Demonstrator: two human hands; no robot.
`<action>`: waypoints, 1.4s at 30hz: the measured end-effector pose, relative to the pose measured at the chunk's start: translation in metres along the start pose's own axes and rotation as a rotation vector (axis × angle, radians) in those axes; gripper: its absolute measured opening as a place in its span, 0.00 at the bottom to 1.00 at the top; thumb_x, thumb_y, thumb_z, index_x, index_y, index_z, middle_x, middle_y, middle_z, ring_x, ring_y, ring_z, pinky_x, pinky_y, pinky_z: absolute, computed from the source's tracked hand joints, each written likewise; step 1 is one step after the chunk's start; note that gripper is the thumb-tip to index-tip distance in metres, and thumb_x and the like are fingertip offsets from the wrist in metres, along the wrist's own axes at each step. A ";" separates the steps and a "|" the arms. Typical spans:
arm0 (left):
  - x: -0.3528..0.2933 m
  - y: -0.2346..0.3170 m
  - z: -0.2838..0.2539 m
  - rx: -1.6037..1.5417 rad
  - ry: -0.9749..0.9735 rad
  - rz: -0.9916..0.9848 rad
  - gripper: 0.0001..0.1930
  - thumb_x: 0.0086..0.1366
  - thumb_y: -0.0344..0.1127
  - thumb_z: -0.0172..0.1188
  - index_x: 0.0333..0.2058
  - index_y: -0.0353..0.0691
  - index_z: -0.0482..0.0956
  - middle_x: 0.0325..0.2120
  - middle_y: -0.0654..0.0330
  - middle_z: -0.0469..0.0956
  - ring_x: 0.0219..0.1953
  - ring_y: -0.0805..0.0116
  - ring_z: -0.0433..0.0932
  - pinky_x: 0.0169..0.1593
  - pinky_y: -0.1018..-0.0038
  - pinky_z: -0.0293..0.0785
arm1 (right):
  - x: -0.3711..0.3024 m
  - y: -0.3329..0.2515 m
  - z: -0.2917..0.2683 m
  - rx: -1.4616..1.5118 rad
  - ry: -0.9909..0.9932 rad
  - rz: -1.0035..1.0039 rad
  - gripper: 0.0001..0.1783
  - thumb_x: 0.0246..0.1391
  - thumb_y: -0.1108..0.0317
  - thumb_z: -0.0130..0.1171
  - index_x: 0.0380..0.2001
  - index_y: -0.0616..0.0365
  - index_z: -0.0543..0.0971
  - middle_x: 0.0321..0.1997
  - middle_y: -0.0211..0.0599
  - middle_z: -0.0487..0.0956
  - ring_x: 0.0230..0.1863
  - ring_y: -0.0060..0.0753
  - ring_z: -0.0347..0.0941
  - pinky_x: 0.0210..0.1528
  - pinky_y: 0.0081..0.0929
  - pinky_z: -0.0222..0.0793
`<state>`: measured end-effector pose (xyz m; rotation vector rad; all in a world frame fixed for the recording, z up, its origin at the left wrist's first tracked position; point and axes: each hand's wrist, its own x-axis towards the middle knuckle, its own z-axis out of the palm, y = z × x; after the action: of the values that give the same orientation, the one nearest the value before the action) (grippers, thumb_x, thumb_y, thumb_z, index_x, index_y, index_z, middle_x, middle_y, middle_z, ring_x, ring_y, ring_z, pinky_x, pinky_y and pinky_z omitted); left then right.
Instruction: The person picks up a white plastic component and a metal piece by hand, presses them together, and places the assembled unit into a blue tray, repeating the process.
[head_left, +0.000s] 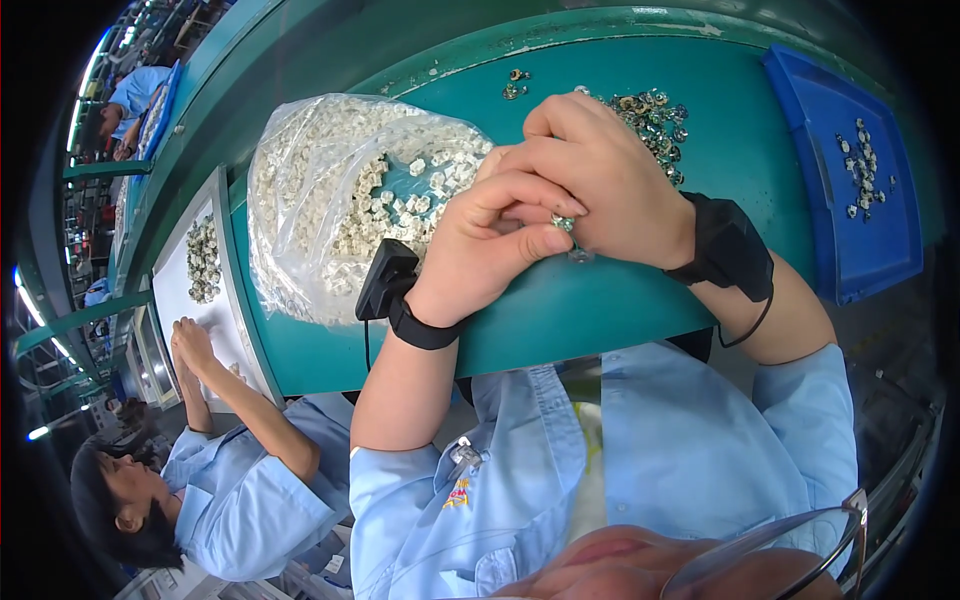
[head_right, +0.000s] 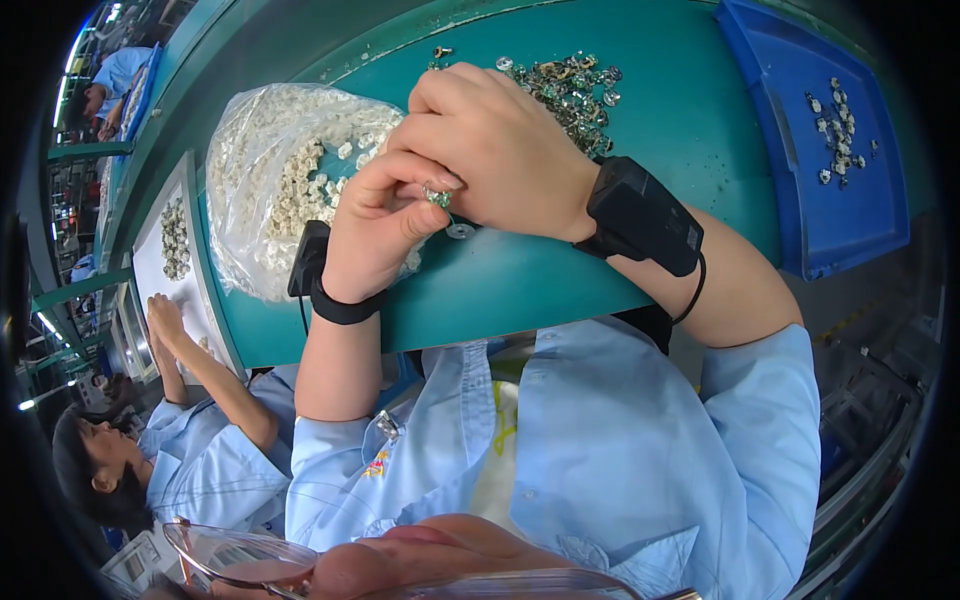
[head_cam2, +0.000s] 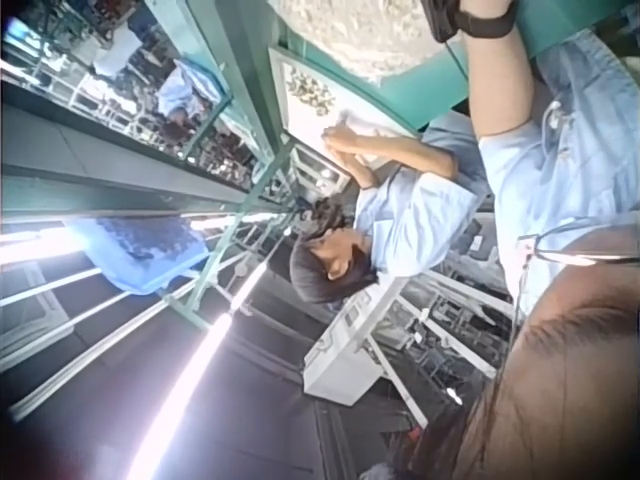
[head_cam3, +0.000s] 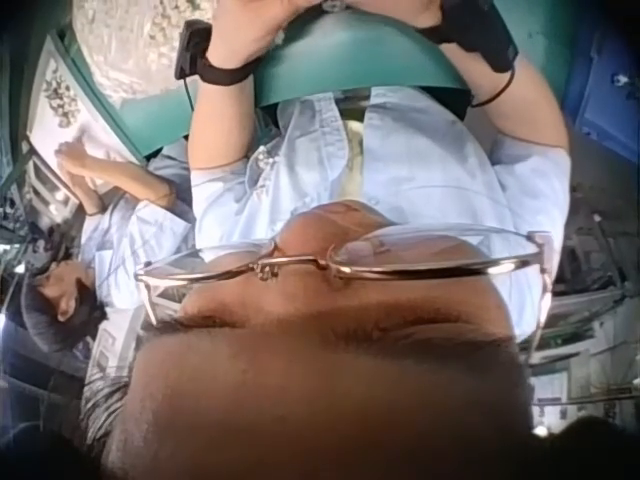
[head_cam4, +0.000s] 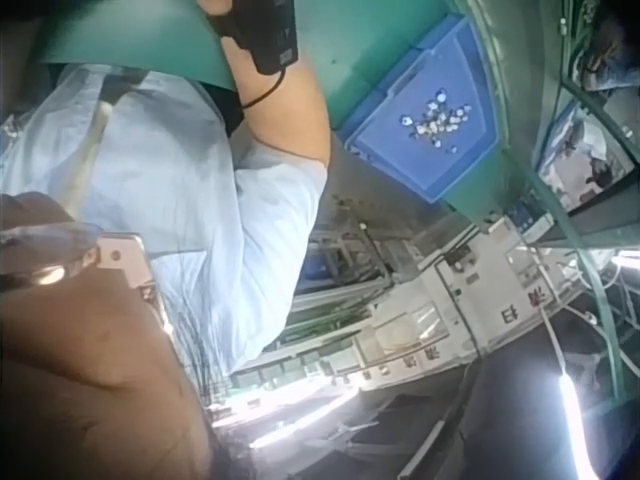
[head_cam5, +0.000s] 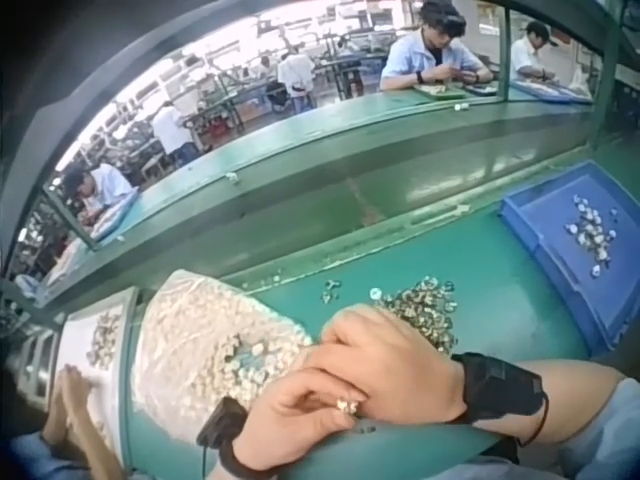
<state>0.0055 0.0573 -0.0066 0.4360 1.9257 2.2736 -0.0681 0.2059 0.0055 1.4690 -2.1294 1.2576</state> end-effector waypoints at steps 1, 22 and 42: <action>0.001 -0.003 -0.001 -0.022 -0.006 0.010 0.11 0.51 0.25 0.61 0.35 0.40 0.75 0.36 0.65 0.64 0.37 0.76 0.67 0.41 0.81 0.66 | -0.001 0.000 0.000 -0.053 -0.018 0.012 0.12 0.31 0.74 0.58 0.27 0.57 0.75 0.29 0.34 0.68 0.31 0.37 0.64 0.34 0.28 0.59; 0.007 0.003 -0.004 -0.232 0.408 0.031 0.11 0.56 0.23 0.55 0.40 0.31 0.72 0.35 0.55 0.75 0.39 0.70 0.74 0.45 0.78 0.70 | -0.001 0.010 -0.005 0.714 0.093 0.349 0.09 0.51 0.76 0.52 0.37 0.63 0.71 0.36 0.32 0.72 0.39 0.19 0.69 0.41 0.16 0.66; 0.004 -0.001 -0.005 -0.141 0.416 0.076 0.11 0.53 0.19 0.57 0.36 0.31 0.71 0.33 0.57 0.75 0.35 0.74 0.74 0.41 0.81 0.72 | -0.003 0.019 -0.017 0.941 -0.134 0.492 0.12 0.52 0.76 0.49 0.42 0.64 0.69 0.39 0.34 0.71 0.40 0.21 0.69 0.43 0.18 0.66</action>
<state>0.0003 0.0538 -0.0075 0.0165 1.9214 2.7012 -0.0867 0.2226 0.0041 1.3327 -2.1451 2.6649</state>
